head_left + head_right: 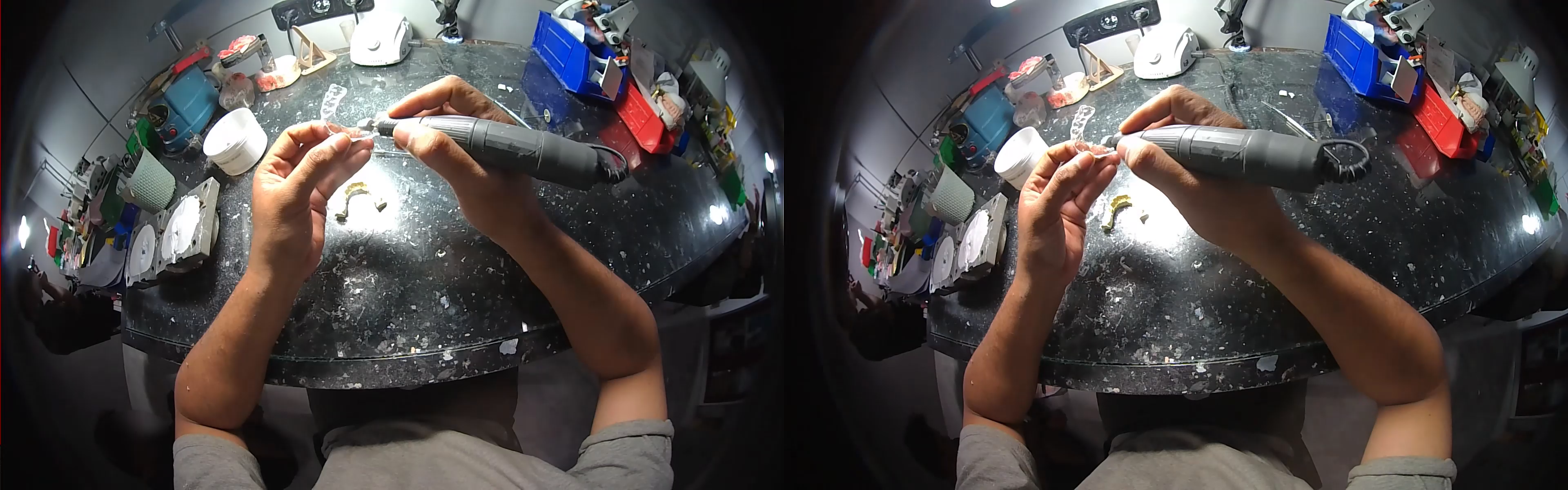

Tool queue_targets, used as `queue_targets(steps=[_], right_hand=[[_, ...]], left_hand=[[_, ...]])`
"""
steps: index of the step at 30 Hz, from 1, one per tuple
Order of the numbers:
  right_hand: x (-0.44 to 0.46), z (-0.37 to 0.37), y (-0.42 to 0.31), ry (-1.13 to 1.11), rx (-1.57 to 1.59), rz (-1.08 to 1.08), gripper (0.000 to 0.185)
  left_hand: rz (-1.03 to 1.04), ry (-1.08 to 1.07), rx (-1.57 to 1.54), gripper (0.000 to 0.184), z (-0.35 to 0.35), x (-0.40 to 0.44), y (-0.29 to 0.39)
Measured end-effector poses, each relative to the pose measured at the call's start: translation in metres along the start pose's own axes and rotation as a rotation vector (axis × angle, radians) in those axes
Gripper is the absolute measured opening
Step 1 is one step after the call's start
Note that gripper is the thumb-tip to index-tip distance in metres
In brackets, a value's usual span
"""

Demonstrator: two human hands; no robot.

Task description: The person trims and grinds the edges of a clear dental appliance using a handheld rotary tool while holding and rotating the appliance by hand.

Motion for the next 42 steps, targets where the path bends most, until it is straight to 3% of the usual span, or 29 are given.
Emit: queue_targets(steps=[6, 9, 12, 24, 33, 39, 42], right_hand=[[0.0, 0.0, 0.017, 0.174, 0.256, 0.128, 0.019], [0.0, 0.0, 0.019, 0.168, 0.252, 0.155, 0.017], [0.002, -0.001, 0.008, 0.059, 0.049, 0.052, 0.016], [-0.001, 0.001, 0.012, 0.112, 0.265, 0.165, 0.022], [0.0, -0.004, 0.014, 0.13, 0.07, 0.008, 0.015], [0.001, -0.002, 0.01, 0.133, 0.139, 0.112, 0.014], [0.002, -0.004, 0.01, 0.079, 0.094, 0.142, 0.022]], left_hand=[[0.013, -0.011, -0.015, 0.024, -0.004, 0.002, -0.001], [0.026, -0.011, -0.004, 0.027, -0.005, 0.002, 0.0], [0.034, -0.002, 0.028, 0.029, -0.004, 0.002, 0.0], [0.145, -0.018, 0.085, 0.026, -0.005, 0.002, 0.004], [0.126, -0.022, 0.101, 0.023, -0.002, 0.0, 0.004], [0.144, -0.026, 0.109, 0.023, -0.003, 0.002, 0.005], [0.152, -0.022, 0.115, 0.024, -0.003, 0.002, 0.004]])
Point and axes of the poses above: each hand's wrist, its own x-axis towards the middle knuckle, its own z-axis out of the palm, y = z × x, the point moved 5 cm from there along x, towards the middle knuckle, and after that the axes turned 12 degrees about y, right-handed, at the moved point
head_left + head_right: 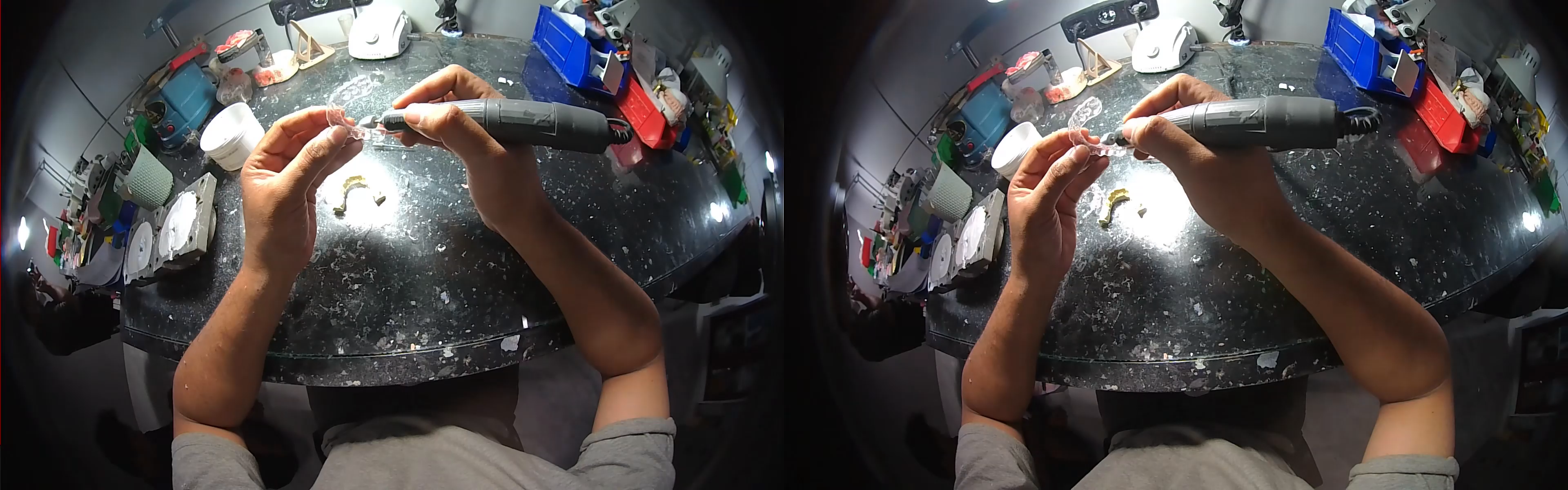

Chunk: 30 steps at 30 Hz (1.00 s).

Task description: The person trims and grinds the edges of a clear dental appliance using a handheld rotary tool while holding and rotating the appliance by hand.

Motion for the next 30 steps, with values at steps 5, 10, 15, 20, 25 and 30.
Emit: queue_targets(steps=[5, 10, 15, 20, 25, 30], right_hand=[[0.001, 0.0, 0.002, 0.044, 0.074, -0.018, 0.013], [0.0, 0.002, 0.0, 0.019, -0.037, -0.11, 0.018], [-0.008, 0.011, -0.006, -0.072, -0.061, -0.136, 0.021], [-0.006, 0.008, -0.002, -0.078, -0.08, -0.165, 0.024], [-0.003, 0.009, 0.001, 0.06, -0.039, -0.208, 0.029], [-0.001, 0.007, 0.01, 0.048, 0.194, 0.088, 0.027]], left_hand=[[0.003, -0.009, 0.019, 0.025, -0.001, 0.0, 0.0], [-0.007, -0.015, 0.01, 0.02, 0.001, -0.001, 0.001], [0.007, -0.046, 0.009, 0.016, 0.006, -0.005, 0.001], [-0.007, -0.027, 0.012, 0.017, 0.005, -0.005, 0.0], [-0.03, -0.028, -0.007, 0.016, 0.008, -0.005, 0.003], [-0.161, -0.088, -0.069, 0.016, 0.015, -0.013, -0.005]])
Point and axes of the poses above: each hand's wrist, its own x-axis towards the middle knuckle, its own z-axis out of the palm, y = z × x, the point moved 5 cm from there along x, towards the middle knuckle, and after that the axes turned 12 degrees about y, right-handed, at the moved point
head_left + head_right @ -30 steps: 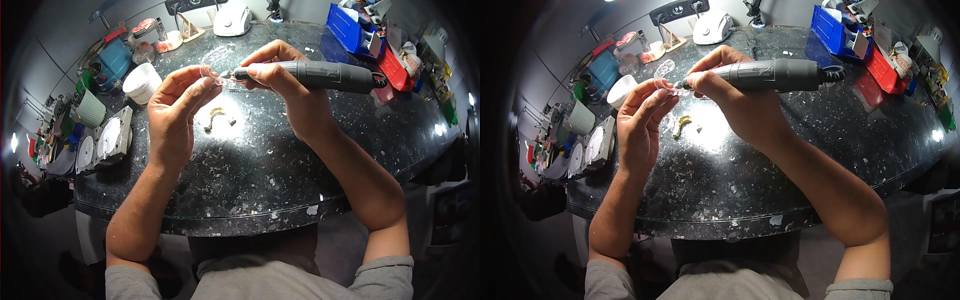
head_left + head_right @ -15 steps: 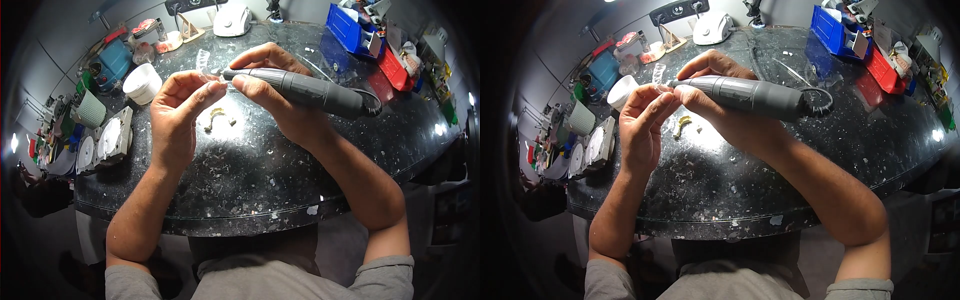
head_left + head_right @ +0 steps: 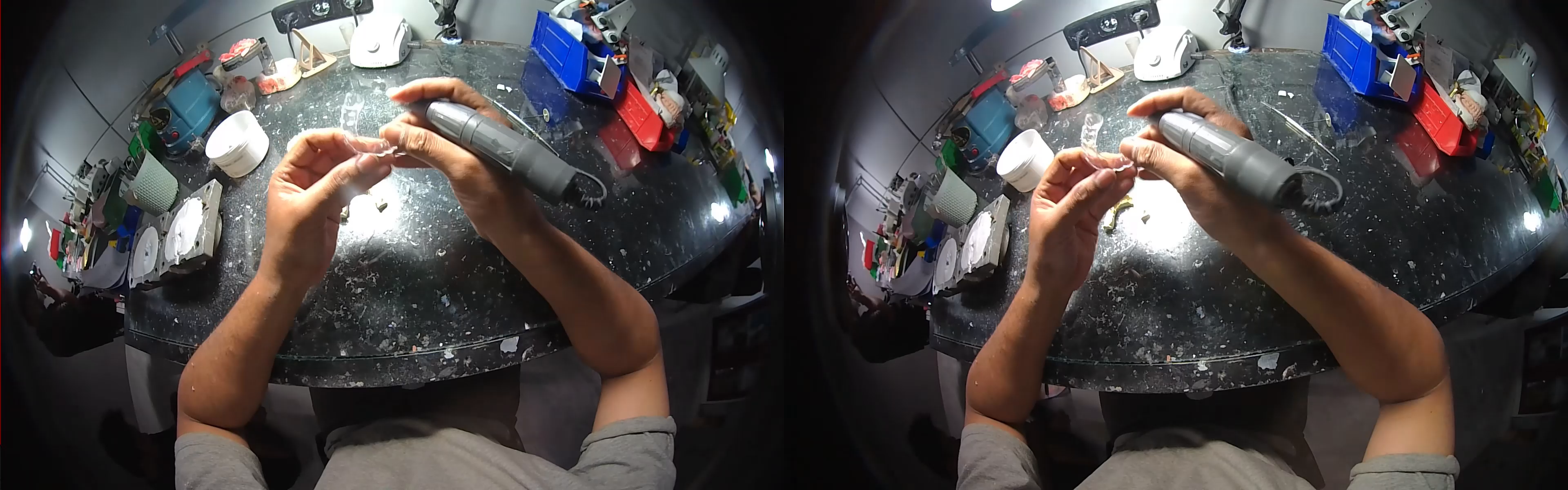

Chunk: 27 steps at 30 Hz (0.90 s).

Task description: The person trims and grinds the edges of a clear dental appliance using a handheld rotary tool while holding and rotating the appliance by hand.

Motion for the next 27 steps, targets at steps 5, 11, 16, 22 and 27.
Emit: queue_targets(steps=[5, 11, 16, 22, 27], right_hand=[[0.005, -0.001, -0.005, -0.04, -0.07, -0.08, 0.023], [0.005, -0.007, -0.006, 0.075, -0.184, -0.242, 0.033], [0.0, -0.001, -0.025, 0.034, -0.278, -0.281, 0.023], [-0.013, 0.004, -0.012, -0.045, -0.284, -0.239, 0.019], [-0.006, 0.003, -0.012, -0.056, -0.331, -0.289, 0.019]], left_hand=[[-0.056, 0.006, -0.027, 0.026, -0.006, 0.004, 0.002], [-0.066, 0.03, -0.041, 0.029, -0.017, 0.008, -0.002], [-0.032, 0.088, -0.066, 0.026, -0.018, 0.012, 0.001], [0.023, 0.097, -0.062, 0.021, -0.015, 0.007, 0.002], [0.033, 0.095, 0.008, 0.018, -0.009, 0.008, 0.005]])
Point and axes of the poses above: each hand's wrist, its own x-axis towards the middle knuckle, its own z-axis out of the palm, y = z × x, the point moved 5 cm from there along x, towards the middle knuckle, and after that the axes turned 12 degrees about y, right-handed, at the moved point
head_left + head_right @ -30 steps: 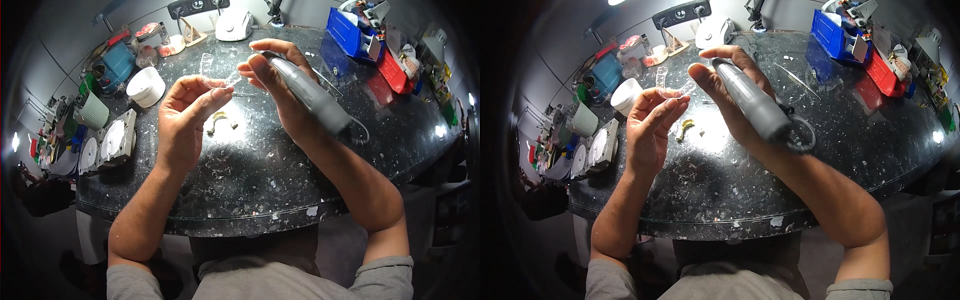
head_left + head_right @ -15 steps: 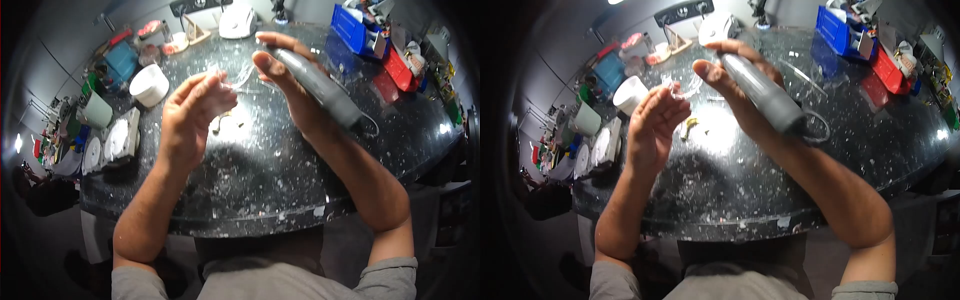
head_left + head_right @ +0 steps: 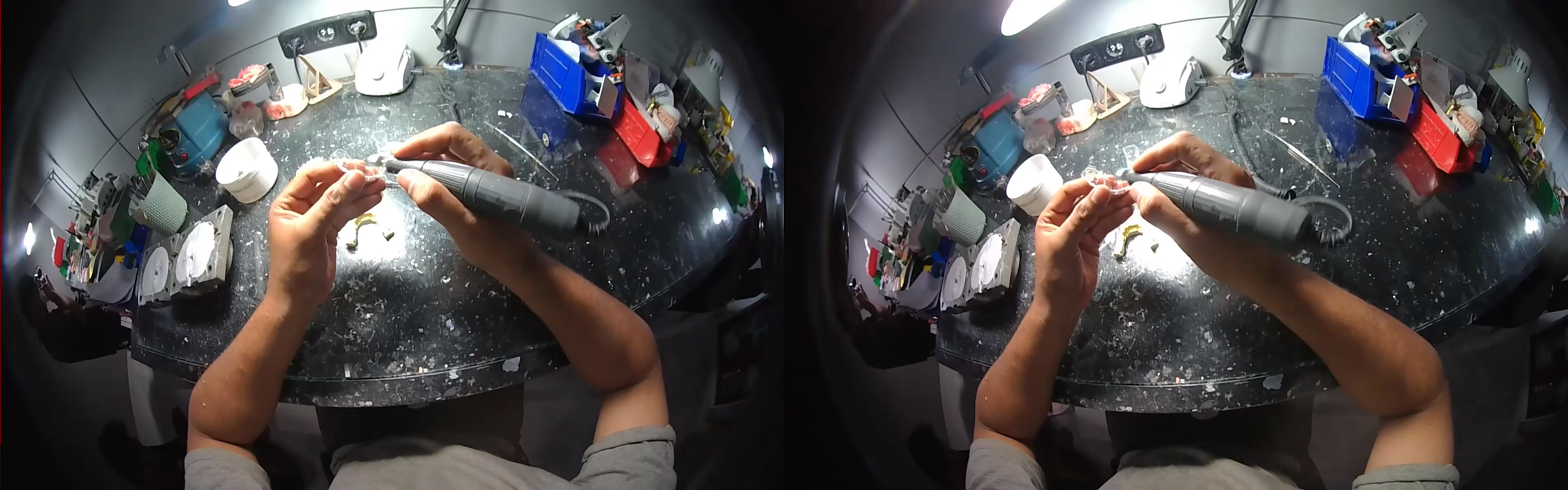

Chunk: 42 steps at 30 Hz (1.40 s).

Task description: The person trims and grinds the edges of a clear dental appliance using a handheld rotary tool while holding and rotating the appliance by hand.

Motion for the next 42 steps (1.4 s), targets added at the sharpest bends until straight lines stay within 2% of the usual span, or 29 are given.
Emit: queue_targets(steps=[4, 6, 12, 22, 28, 31, 37, 40, 42], right_hand=[[-0.002, 0.001, 0.0, 0.003, 0.093, 0.08, 0.021], [-0.003, 0.003, -0.006, -0.082, 0.079, 0.151, 0.023], [-0.007, 0.002, -0.01, 0.053, -0.015, 0.04, 0.019], [-0.007, 0.007, -0.007, -0.035, 0.015, -0.075, 0.017], [-0.009, 0.007, -0.015, -0.055, 0.021, 0.017, 0.016], [-0.008, 0.009, -0.009, -0.068, 0.087, -0.054, 0.016], [-0.01, 0.008, -0.015, -0.067, -0.005, -0.037, 0.017], [-0.01, 0.009, -0.012, -0.057, 0.033, -0.089, 0.017], [-0.01, 0.009, -0.012, -0.057, 0.042, -0.045, 0.017]], left_hand=[[0.012, -0.015, 0.021, 0.014, 0.003, -0.002, 0.002], [0.029, -0.032, 0.021, 0.014, 0.003, -0.004, 0.001], [0.105, 0.019, 0.063, 0.014, 0.005, -0.005, 0.003], [0.193, 0.053, 0.103, 0.014, 0.005, -0.014, 0.003], [0.222, 0.047, 0.115, 0.013, 0.005, -0.015, 0.005], [0.239, 0.032, 0.093, 0.014, 0.006, -0.015, 0.005], [0.247, 0.031, 0.098, 0.014, 0.003, -0.014, 0.004], [0.269, 0.027, 0.099, 0.014, 0.004, -0.014, 0.005], [0.293, 0.032, 0.128, 0.014, 0.005, -0.016, 0.007]])
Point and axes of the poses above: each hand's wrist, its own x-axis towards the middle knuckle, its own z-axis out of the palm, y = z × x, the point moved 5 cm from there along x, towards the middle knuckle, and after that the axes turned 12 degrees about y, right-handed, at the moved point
